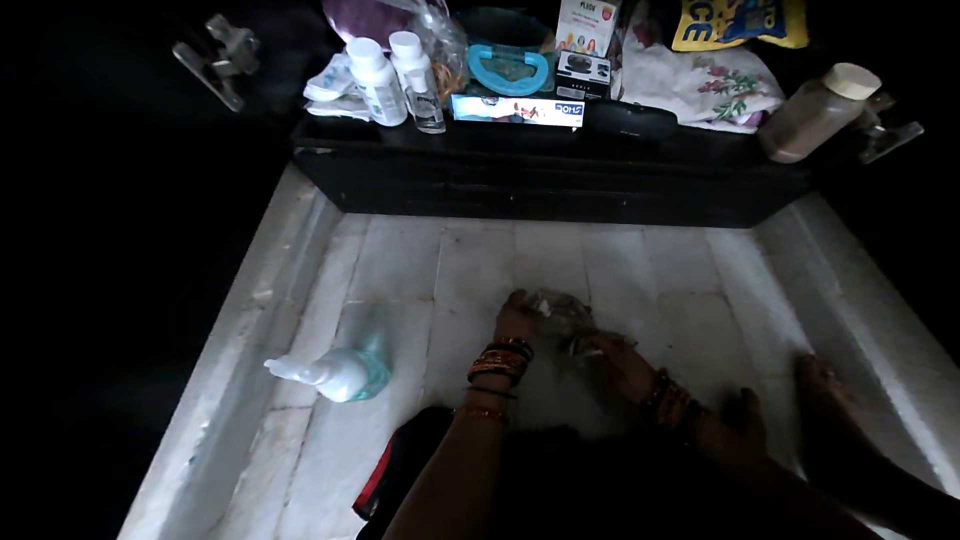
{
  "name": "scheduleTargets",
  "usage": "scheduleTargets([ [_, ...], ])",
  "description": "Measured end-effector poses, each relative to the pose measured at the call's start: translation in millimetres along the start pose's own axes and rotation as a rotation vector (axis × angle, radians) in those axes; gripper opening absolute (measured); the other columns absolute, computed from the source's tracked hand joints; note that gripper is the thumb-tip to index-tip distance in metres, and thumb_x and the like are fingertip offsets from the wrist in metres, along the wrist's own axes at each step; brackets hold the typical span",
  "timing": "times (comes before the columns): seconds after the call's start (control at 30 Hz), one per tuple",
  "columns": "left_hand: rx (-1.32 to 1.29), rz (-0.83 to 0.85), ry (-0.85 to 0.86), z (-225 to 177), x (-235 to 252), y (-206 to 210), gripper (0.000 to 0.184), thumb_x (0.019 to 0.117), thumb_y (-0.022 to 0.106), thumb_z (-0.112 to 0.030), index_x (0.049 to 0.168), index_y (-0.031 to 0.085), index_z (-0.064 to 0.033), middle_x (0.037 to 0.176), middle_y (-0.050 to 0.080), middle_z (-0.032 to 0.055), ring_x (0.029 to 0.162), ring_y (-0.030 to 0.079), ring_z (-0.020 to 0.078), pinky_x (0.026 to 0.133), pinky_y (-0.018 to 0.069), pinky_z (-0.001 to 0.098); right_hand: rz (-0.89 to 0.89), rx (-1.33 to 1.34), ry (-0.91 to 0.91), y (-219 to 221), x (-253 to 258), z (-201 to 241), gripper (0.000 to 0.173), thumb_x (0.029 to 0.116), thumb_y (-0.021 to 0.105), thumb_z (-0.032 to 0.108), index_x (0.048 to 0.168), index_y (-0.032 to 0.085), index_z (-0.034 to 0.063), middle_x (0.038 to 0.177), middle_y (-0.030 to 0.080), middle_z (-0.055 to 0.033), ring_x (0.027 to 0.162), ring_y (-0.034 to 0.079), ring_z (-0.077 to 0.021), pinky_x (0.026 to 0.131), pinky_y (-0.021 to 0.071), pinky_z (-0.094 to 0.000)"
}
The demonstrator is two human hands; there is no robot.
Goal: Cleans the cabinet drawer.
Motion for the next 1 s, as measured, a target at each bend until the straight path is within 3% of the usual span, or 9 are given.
scheduleTargets([
  [0.07,0.074,0.056,0.111,-3.6,3.7,0.8,0.047,0.1004,0.062,-0.004,0.146,0.052,-0.0043,0.138,0.061,0.0209,0.123,0.062,0.0346,0.105,0.0491,0.0512,-0.089,0.116,0.05,-3.6,9.6,-3.6,0.036,0.1081,0.045,0.012,0.139,0.055,-0.0032,0.126,0.065,-0.025,0.113,0.066,-0.0342,0.101,0.0511,-0.0497],
  [0.27,0.384,0.159,0.458,-24.0,-23.3,10.0,0.04,0.0988,0.06,0.002,0.138,0.061,-0.0002,0.137,0.06,0.0229,0.123,0.062,0.0367,0.106,0.0488,0.0506,-0.42,0.076,-0.129,-7.5,36.4,-9.4,0.025,0.1003,0.058,0.01,0.118,0.071,-0.0022,0.141,0.055,-0.0236,0.13,0.054,-0.0392,0.108,0.0464,-0.0538],
  [0.37,0.418,0.227,0.493,-26.6,-18.4,13.4,0.036,0.0992,0.061,-0.002,0.134,0.059,0.008,0.138,0.059,0.0244,0.127,0.059,0.0347,0.112,0.0441,0.0466,-0.381,0.146,-0.105,-15.2,50.3,-3.4,0.026,0.1035,0.053,0.008,0.121,0.068,-0.0028,0.155,0.043,-0.0231,0.136,0.05,-0.0377,0.109,0.0463,-0.0511],
  [0.47,0.279,0.281,0.487,-21.7,-13.5,13.7,0.057,0.0966,0.065,0.0,0.15,0.045,-0.0021,0.132,0.063,0.0221,0.117,0.065,0.0315,0.104,0.0507,0.0466,-0.265,0.201,0.063,-19.8,62.4,0.6,0.031,0.1088,0.047,0.014,0.133,0.055,-0.0034,0.115,0.066,-0.0243,0.097,0.067,-0.0329,0.086,0.0544,-0.05],
  [0.6,0.067,0.333,0.392,-15.1,-12.9,12.4,0.07,0.0975,0.065,-0.003,0.159,0.032,-0.0113,0.128,0.062,0.0222,0.107,0.066,0.0315,0.094,0.0543,0.0477,-0.327,0.269,0.223,-16.5,71.5,-1.5,0.031,0.1066,0.056,0.02,0.128,0.055,-0.0027,0.099,0.066,-0.0225,0.083,0.067,-0.032,0.078,0.0554,-0.0511],
  [0.73,-0.027,0.262,0.152,-22.3,-13.6,13.3,0.063,0.1033,0.064,-0.026,0.156,0.035,-0.0056,0.145,0.052,0.0244,0.125,0.058,0.0353,0.104,0.0484,0.0512,-0.334,0.296,0.202,-13.0,73.9,-2.1,0.029,0.1006,0.065,0.015,0.121,0.057,-0.0046,0.097,0.065,-0.0216,0.083,0.064,-0.0299,0.077,0.0536,-0.0493],
  [0.83,0.029,0.258,0.099,-4.0,-7.5,13.7,0.052,0.1012,0.066,-0.035,0.139,0.055,-0.0024,0.121,0.064,0.0232,0.101,0.065,0.0332,0.088,0.0539,0.0515,-0.279,0.276,0.203,-6.5,73.3,-0.3,0.033,0.0994,0.068,0.014,0.124,0.058,-0.0041,0.101,0.066,-0.0227,0.087,0.066,-0.0318,0.081,0.0549,-0.0506],
  [0.93,-0.044,0.275,0.093,6.8,-3.2,12.0,0.04,0.0992,0.069,-0.024,0.133,0.06,-0.0044,0.113,0.067,0.0192,0.093,0.066,0.0291,0.082,0.0561,0.0484,-0.297,0.337,0.14,-4.1,66.7,-3.4,0.029,0.101,0.066,0.015,0.124,0.058,-0.0005,0.097,0.065,-0.0166,0.08,0.062,-0.0249,0.073,0.0534,-0.0442],
  [1.0,-0.079,0.268,0.062,0.6,-5.9,8.0,0.041,0.0986,0.069,-0.019,0.136,0.058,-0.0051,0.118,0.067,0.02,0.098,0.066,0.0302,0.084,0.0554,0.0489,-0.351,0.361,0.085,-13.0,55.4,-5.3,0.035,0.1009,0.065,0.014,0.133,0.057,0.004,0.121,0.066,-0.0152,0.101,0.067,-0.0251,0.087,0.0568,-0.0451],
])
Point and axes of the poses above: each hand's wrist, its own x-axis towards the middle knuckle, its own y-axis out of the palm, z = x × y, the point moved 1 cm from there along x, towards the middle knuckle
